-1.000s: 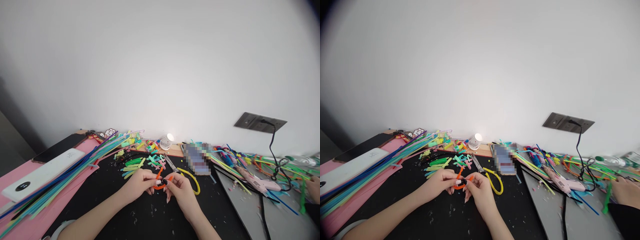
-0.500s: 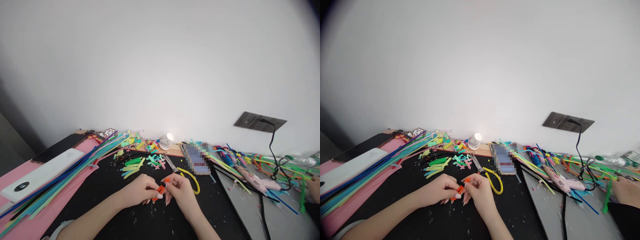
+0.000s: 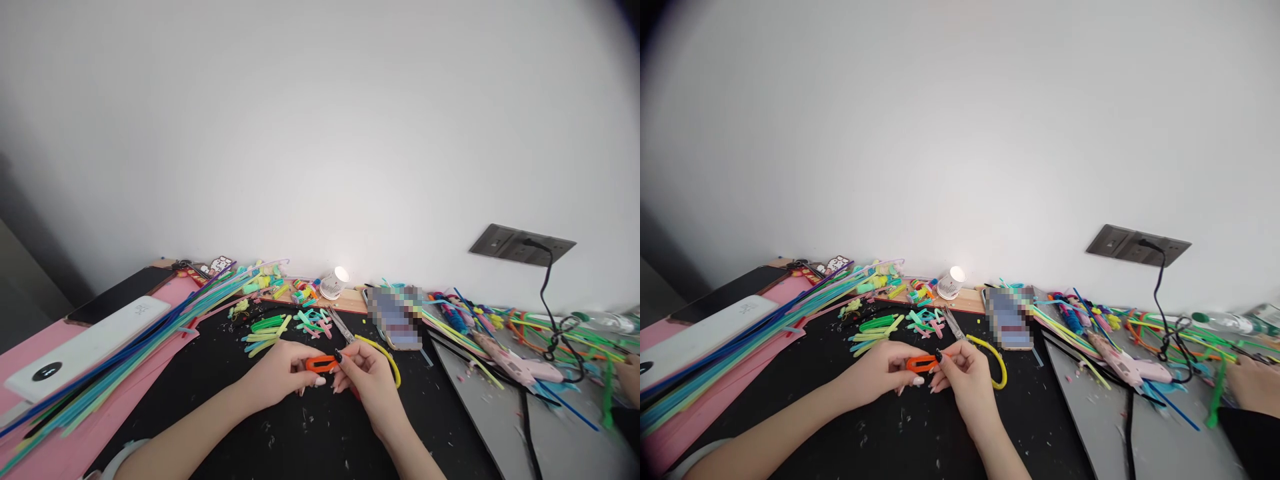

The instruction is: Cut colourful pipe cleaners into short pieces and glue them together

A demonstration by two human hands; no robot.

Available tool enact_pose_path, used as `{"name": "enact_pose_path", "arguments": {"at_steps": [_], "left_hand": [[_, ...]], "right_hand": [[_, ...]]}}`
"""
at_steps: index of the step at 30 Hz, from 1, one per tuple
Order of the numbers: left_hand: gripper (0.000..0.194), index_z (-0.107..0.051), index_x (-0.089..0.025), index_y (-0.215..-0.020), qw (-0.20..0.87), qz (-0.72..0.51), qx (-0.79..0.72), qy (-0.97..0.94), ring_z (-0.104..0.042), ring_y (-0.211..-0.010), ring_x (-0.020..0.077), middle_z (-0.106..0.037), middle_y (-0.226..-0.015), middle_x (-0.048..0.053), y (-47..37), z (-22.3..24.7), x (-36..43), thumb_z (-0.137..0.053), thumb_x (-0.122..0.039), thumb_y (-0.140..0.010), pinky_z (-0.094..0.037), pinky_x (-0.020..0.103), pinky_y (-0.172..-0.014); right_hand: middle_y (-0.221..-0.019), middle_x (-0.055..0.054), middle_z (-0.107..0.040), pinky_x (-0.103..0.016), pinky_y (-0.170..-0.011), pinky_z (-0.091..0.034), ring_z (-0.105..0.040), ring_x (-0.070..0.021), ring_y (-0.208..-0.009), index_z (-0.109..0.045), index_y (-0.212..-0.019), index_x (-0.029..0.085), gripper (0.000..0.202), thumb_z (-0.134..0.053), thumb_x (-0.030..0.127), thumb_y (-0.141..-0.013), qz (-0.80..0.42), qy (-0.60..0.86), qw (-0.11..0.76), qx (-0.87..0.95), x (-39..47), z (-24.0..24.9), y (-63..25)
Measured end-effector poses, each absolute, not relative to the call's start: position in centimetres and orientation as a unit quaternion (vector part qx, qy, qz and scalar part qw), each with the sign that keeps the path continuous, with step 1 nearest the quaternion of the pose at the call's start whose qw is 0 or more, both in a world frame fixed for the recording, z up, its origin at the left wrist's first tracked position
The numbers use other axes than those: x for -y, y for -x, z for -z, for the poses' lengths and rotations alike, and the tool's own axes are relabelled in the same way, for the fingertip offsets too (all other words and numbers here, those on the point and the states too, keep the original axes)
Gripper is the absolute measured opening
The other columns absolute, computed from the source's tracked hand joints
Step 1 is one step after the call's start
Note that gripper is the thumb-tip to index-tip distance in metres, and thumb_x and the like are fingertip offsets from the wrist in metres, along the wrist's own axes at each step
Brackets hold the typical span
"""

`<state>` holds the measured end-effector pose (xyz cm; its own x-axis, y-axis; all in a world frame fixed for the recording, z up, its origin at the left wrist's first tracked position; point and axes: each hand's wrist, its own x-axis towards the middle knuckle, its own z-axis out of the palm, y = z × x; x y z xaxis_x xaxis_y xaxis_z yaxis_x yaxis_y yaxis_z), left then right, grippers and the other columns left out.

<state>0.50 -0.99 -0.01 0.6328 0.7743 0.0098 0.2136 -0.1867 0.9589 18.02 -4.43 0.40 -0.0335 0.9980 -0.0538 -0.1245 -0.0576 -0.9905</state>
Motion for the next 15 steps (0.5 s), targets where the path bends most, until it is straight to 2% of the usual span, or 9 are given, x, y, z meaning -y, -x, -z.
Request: {"name": "enact_pose_path", "arguments": {"at_steps": [3, 7, 11, 15], "left_hand": [[0.027, -0.065, -0.018, -0.103, 0.465, -0.293, -0.36, -0.754, -0.057, -0.053, 0.0117, -0.064, -0.072, 0.001, -0.2, 0.2, 0.7, -0.053, -0.026, -0.081, -0.045, 0.021, -0.056], [0.032, -0.058, -0.021, -0.115, 0.35, -0.288, -0.347, -0.821, -0.059, -0.063, 0.0139, -0.066, -0.077, 0.002, 0.3, 0.3, 0.6, -0.049, -0.03, -0.086, -0.045, 0.022, -0.063], [0.032, -0.055, -0.02, -0.117, 0.252, -0.256, -0.328, -0.874, -0.059, -0.068, 0.0155, -0.063, -0.079, 0.003, 0.6, 0.4, 0.7, -0.042, -0.031, -0.09, -0.042, 0.022, -0.06], [0.034, -0.05, -0.015, -0.121, 0.169, -0.194, -0.299, -0.919, -0.054, -0.057, 0.0137, -0.059, -0.074, 0.004, 0.5, 0.6, 0.7, -0.035, -0.026, -0.093, -0.037, 0.021, -0.051]], "right_hand": [[-0.055, 0.0, -0.065, -0.021, -0.047, -0.05, -0.061, -0.012, -0.046, -0.053, -0.071, 0.016, 0.027, -0.071, 0.036, -0.068, -0.569, 0.472, 0.504, 0.447, 4.5, -0.3, -18.1], [-0.06, -0.002, -0.066, -0.02, -0.047, -0.05, -0.062, -0.0121, -0.049, -0.052, -0.07, 0.015, 0.028, -0.071, 0.035, -0.068, -0.582, 0.47, 0.508, 0.426, 4.5, -0.2, -18.1], [-0.061, -0.002, -0.067, -0.02, -0.048, -0.049, -0.062, -0.0114, -0.049, -0.052, -0.07, 0.015, 0.027, -0.071, 0.034, -0.069, -0.592, 0.466, 0.51, 0.415, 4.5, -0.3, -18.0], [-0.061, -0.001, -0.066, -0.019, -0.047, -0.049, -0.062, -0.0109, -0.049, -0.049, -0.069, 0.016, 0.027, -0.07, 0.033, -0.07, -0.597, 0.463, 0.51, 0.411, 4.6, -0.5, -17.8]]}}
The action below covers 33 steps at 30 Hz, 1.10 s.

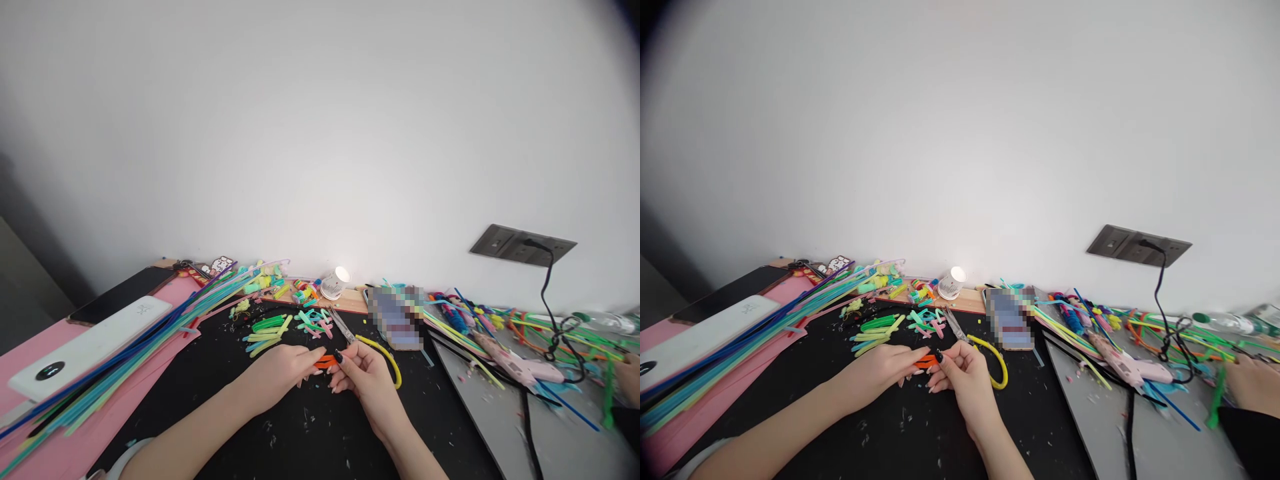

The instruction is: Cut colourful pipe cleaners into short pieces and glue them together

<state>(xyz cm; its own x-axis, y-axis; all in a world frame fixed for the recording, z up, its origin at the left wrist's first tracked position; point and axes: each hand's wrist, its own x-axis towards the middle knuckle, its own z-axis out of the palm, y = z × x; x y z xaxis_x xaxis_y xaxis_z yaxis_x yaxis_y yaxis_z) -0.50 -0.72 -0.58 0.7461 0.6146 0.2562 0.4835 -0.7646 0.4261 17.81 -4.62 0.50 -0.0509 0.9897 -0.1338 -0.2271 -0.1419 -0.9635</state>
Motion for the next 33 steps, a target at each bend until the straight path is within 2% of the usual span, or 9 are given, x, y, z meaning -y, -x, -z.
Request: {"name": "enact_pose_path", "arguments": {"at_steps": [4, 11, 16, 23, 27, 30, 33], "left_hand": [[0.034, -0.048, -0.012, -0.122, 0.116, -0.164, -0.301, -0.932, -0.053, -0.059, 0.0146, -0.059, -0.075, 0.004, 0.3, 0.2, 0.9, -0.035, -0.019, -0.092, -0.035, 0.022, -0.05], [0.029, -0.055, -0.016, -0.108, 0.108, -0.15, -0.329, -0.926, -0.053, -0.062, 0.0158, -0.056, -0.072, 0.002, 0.0, -0.7, 1.3, -0.033, -0.013, -0.09, -0.034, 0.023, -0.054], [0.028, -0.057, -0.016, -0.1, 0.109, -0.143, -0.335, -0.925, -0.051, -0.062, 0.0155, -0.055, -0.071, 0.002, -0.1, -0.9, 1.3, -0.032, -0.012, -0.089, -0.032, 0.023, -0.053], [0.035, -0.055, -0.017, -0.107, 0.135, -0.174, -0.327, -0.919, -0.051, -0.063, 0.015, -0.057, -0.073, 0.002, 0.1, -0.6, 1.2, -0.032, -0.006, -0.083, -0.035, 0.023, -0.056], [0.039, -0.056, -0.02, -0.111, 0.236, -0.21, -0.321, -0.893, -0.053, -0.062, 0.0142, -0.058, -0.072, 0.001, 0.2, -0.4, 0.8, -0.033, -0.006, -0.082, -0.038, 0.023, -0.057], [0.032, -0.056, -0.022, -0.111, 0.395, -0.286, -0.342, -0.803, -0.057, -0.061, 0.0125, -0.062, -0.073, -0.001, -0.1, -0.2, 0.6, -0.037, -0.015, -0.085, -0.044, 0.024, -0.064], [0.025, -0.057, -0.017, -0.105, 0.543, -0.364, -0.347, -0.673, -0.061, -0.068, 0.0146, -0.065, -0.078, 0.001, -0.6, 0.0, 0.6, -0.053, -0.024, -0.081, -0.048, 0.028, -0.071]], "right_hand": [[-0.061, -0.001, -0.065, -0.02, -0.047, -0.049, -0.062, -0.011, -0.05, -0.047, -0.069, 0.016, 0.029, -0.07, 0.033, -0.07, -0.6, 0.456, 0.512, 0.413, 4.6, -0.5, -17.7], [-0.059, -0.002, -0.065, -0.02, -0.044, -0.047, -0.059, -0.0106, -0.045, -0.046, -0.068, 0.016, 0.031, -0.066, 0.04, -0.071, -0.563, 0.479, 0.502, 0.449, 4.2, 0.3, -18.0], [-0.055, 0.001, -0.059, -0.019, -0.04, -0.042, -0.051, -0.0081, -0.039, -0.045, -0.065, 0.018, 0.028, -0.059, 0.039, -0.076, -0.493, 0.517, 0.483, 0.507, 4.1, 0.7, -18.2], [-0.049, 0.004, -0.051, -0.021, -0.041, -0.036, -0.046, -0.01, -0.041, -0.043, -0.063, 0.02, 0.023, -0.046, 0.03, -0.084, -0.356, 0.579, 0.428, 0.597, 4.5, 0.4, -18.6], [-0.05, 0.004, -0.05, -0.021, -0.041, -0.034, -0.045, -0.0105, -0.042, -0.042, -0.062, 0.021, 0.023, -0.047, 0.028, -0.084, -0.318, 0.596, 0.415, 0.609, 4.6, 0.3, -18.8], [-0.05, 0.004, -0.049, -0.021, -0.039, -0.031, -0.042, -0.0098, -0.041, -0.042, -0.063, 0.021, 0.024, -0.048, 0.031, -0.084, -0.349, 0.589, 0.431, 0.588, 4.6, 0.3, -18.7], [-0.051, 0.004, -0.049, -0.02, -0.038, -0.029, -0.04, -0.0084, -0.039, -0.043, -0.063, 0.02, 0.026, -0.05, 0.035, -0.083, -0.396, 0.565, 0.455, 0.564, 4.6, 0.2, -18.3]]}}
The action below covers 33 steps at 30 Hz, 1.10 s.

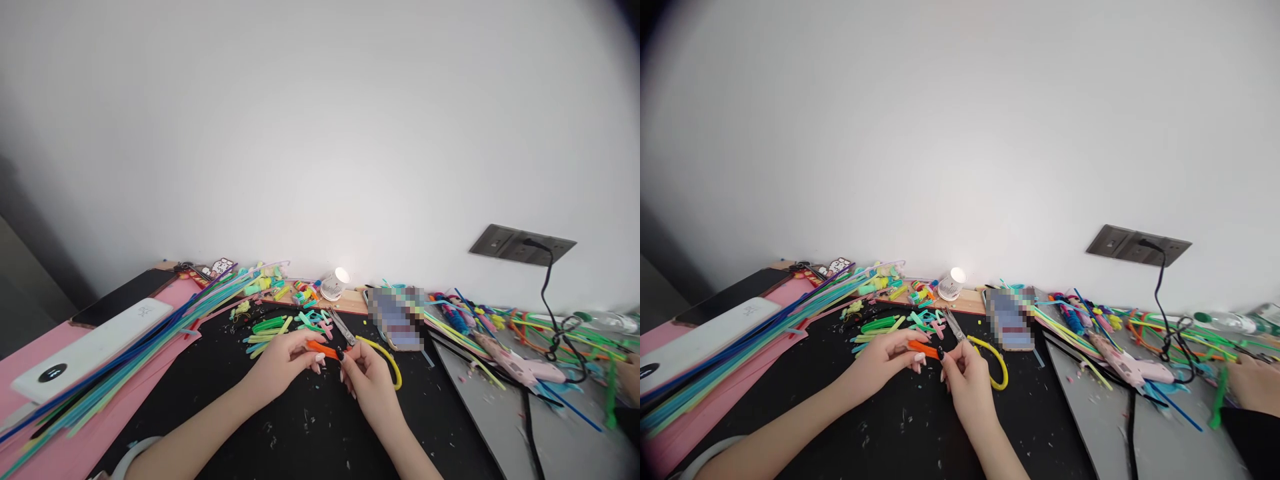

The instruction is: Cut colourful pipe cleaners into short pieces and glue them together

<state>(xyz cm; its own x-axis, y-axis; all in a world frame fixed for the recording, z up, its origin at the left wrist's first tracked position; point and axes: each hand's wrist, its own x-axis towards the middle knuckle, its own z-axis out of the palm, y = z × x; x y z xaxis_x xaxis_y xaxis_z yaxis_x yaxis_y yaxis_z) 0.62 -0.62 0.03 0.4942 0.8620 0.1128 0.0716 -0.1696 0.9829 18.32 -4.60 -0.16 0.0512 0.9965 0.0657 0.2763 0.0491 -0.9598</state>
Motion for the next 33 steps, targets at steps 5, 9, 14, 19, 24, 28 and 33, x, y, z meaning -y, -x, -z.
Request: {"name": "enact_pose_path", "arguments": {"at_steps": [5, 9, 14, 19, 24, 28, 33], "left_hand": [[0.028, -0.063, -0.013, -0.096, 0.663, -0.374, -0.339, -0.553, -0.055, -0.063, 0.012, -0.061, -0.071, 0.001, -1.1, 0.1, 0.9, -0.061, -0.034, -0.077, -0.046, 0.027, -0.066], [0.031, -0.066, -0.012, -0.088, 0.657, -0.356, -0.348, -0.566, -0.051, -0.061, 0.0112, -0.056, -0.064, -0.001, -1.1, 0.1, 1.0, -0.055, -0.04, -0.08, -0.044, 0.026, -0.065], [0.033, -0.066, -0.013, -0.083, 0.592, -0.373, -0.359, -0.617, -0.053, -0.07, 0.0147, -0.059, -0.073, 0.001, -0.9, 0.2, 0.8, -0.049, -0.041, -0.084, -0.044, 0.028, -0.07], [0.032, -0.061, -0.015, -0.082, 0.592, -0.375, -0.352, -0.621, -0.057, -0.079, 0.0169, -0.061, -0.084, 0.003, -1.0, -0.1, 0.7, -0.044, -0.041, -0.087, -0.045, 0.031, -0.075], [0.035, -0.05, -0.015, -0.08, 0.707, -0.276, -0.277, -0.589, -0.059, -0.057, 0.0132, -0.063, -0.068, 0.003, -1.1, -0.1, 1.4, -0.036, -0.047, -0.088, -0.047, 0.027, -0.059], [0.034, -0.047, -0.016, -0.078, 0.73, -0.178, -0.243, -0.613, -0.051, -0.04, 0.009, -0.056, -0.054, -0.002, -1.2, 0.3, 2.2, -0.037, -0.047, -0.088, -0.042, 0.022, -0.047], [0.032, -0.05, -0.015, -0.079, 0.723, -0.171, -0.253, -0.619, -0.046, -0.038, 0.0068, -0.055, -0.055, -0.003, -1.3, 0.2, 2.2, -0.043, -0.045, -0.087, -0.041, 0.02, -0.045]], "right_hand": [[-0.056, 0.002, -0.055, -0.019, -0.039, -0.03, -0.041, -0.0071, -0.04, -0.047, -0.064, 0.018, 0.025, -0.054, 0.035, -0.081, -0.45, 0.524, 0.448, 0.568, 4.9, -0.4, -17.6], [-0.056, 0.002, -0.056, -0.019, -0.04, -0.031, -0.041, -0.0072, -0.04, -0.048, -0.064, 0.018, 0.024, -0.056, 0.034, -0.08, -0.466, 0.512, 0.419, 0.588, 4.9, -0.3, -17.5], [-0.054, 0.002, -0.055, -0.019, -0.042, -0.031, -0.042, -0.0085, -0.043, -0.048, -0.065, 0.019, 0.022, -0.052, 0.031, -0.083, -0.443, 0.522, 0.386, 0.617, 4.9, 0.2, -17.6], [-0.058, 0.001, -0.056, -0.02, -0.044, -0.031, -0.042, -0.009, -0.045, -0.048, -0.068, 0.019, 0.022, -0.048, 0.032, -0.085, -0.429, 0.519, 0.385, 0.631, 4.9, 0.1, -17.8], [-0.061, 0.003, -0.049, -0.021, -0.046, -0.03, -0.041, -0.0095, -0.049, -0.048, -0.076, 0.019, 0.018, -0.046, 0.034, -0.086, -0.393, 0.517, 0.436, 0.623, 4.9, -0.7, -18.0], [-0.054, 0.004, -0.048, -0.021, -0.049, -0.03, -0.042, -0.0106, -0.049, -0.046, -0.072, 0.019, 0.017, -0.046, 0.028, -0.086, -0.4, 0.49, 0.389, 0.67, 5.2, -1.1, -17.7], [-0.051, 0.005, -0.042, -0.022, -0.048, -0.028, -0.037, -0.0103, -0.047, -0.04, -0.064, 0.02, 0.025, -0.042, 0.029, -0.087, -0.375, 0.505, 0.397, 0.668, 5.4, -1.0, -17.7]]}}
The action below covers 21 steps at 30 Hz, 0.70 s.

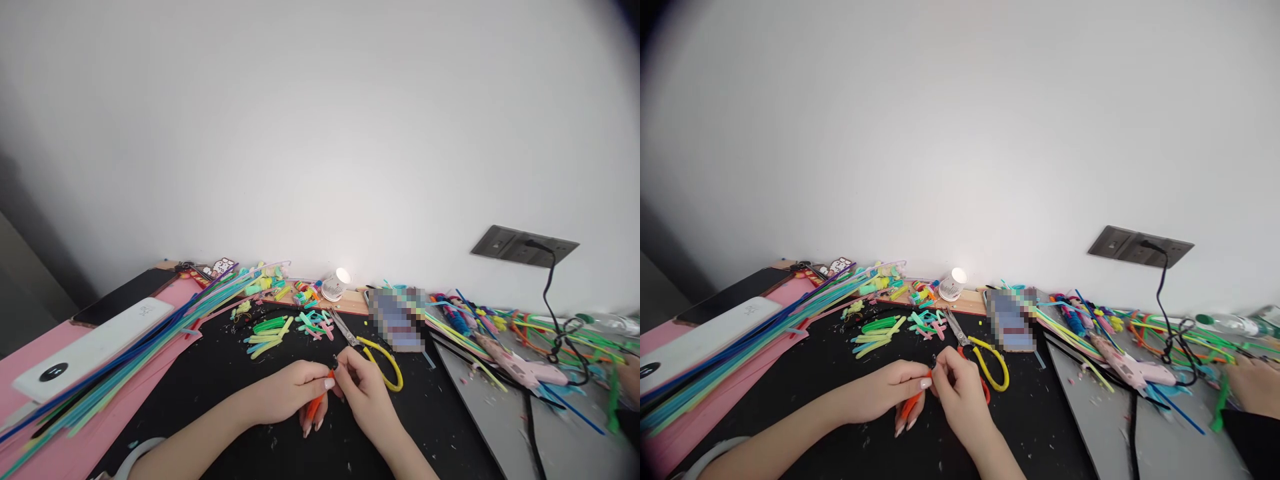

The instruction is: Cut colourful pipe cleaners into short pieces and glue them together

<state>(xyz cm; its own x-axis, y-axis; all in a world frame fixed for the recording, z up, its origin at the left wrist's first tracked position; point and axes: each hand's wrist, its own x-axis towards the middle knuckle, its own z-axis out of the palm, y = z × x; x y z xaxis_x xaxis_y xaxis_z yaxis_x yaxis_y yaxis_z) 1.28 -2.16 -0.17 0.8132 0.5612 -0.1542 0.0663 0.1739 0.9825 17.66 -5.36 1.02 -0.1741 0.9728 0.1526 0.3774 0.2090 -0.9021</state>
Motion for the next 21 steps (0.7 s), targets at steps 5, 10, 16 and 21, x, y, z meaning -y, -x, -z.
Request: {"name": "enact_pose_path", "arguments": {"at_steps": [5, 10, 16, 21], "left_hand": [[0.03, -0.059, -0.014, -0.087, 0.747, -0.188, -0.27, -0.577, -0.051, -0.042, 0.0086, -0.058, -0.055, -0.002, -1.27, 0.2, 1.65, -0.05, -0.042, -0.083, -0.042, 0.021, -0.048], [0.03, -0.063, -0.012, -0.082, 0.743, -0.204, -0.277, -0.574, -0.054, -0.045, 0.0098, -0.06, -0.055, 0.0, -1.13, 0.14, 1.68, -0.054, -0.04, -0.08, -0.044, 0.023, -0.052], [0.024, -0.056, -0.013, -0.074, 0.72, -0.224, -0.283, -0.593, -0.053, -0.044, 0.0098, -0.059, -0.053, -0.002, -1.28, 0.43, 1.56, -0.058, -0.037, -0.077, -0.044, 0.023, -0.049], [0.019, -0.047, -0.016, -0.077, 0.676, -0.273, -0.308, -0.611, -0.055, -0.046, 0.0123, -0.061, -0.053, -0.003, -1.34, 0.62, 1.56, -0.061, -0.027, -0.073, -0.046, 0.025, -0.049]], "right_hand": [[-0.054, 0.006, -0.034, -0.022, -0.046, -0.026, -0.032, -0.01, -0.048, -0.04, -0.065, 0.02, 0.026, -0.043, 0.034, -0.087, -0.335, 0.546, 0.457, 0.617, 5.14, -0.59, -18.12], [-0.054, 0.005, -0.041, -0.022, -0.047, -0.029, -0.037, -0.0105, -0.049, -0.046, -0.069, 0.019, 0.023, -0.045, 0.036, -0.086, -0.394, 0.513, 0.449, 0.616, 5.15, -0.83, -18.05], [-0.058, 0.003, -0.049, -0.022, -0.049, -0.032, -0.042, -0.011, -0.053, -0.053, -0.066, 0.018, 0.017, -0.057, 0.03, -0.077, -0.383, 0.518, 0.412, 0.644, 5.05, -1.16, -17.96], [-0.059, 0.002, -0.053, -0.022, -0.05, -0.033, -0.046, -0.0113, -0.054, -0.056, -0.068, 0.017, 0.011, -0.056, 0.024, -0.077, -0.404, 0.523, 0.391, 0.641, 4.96, -1.01, -17.76]]}}
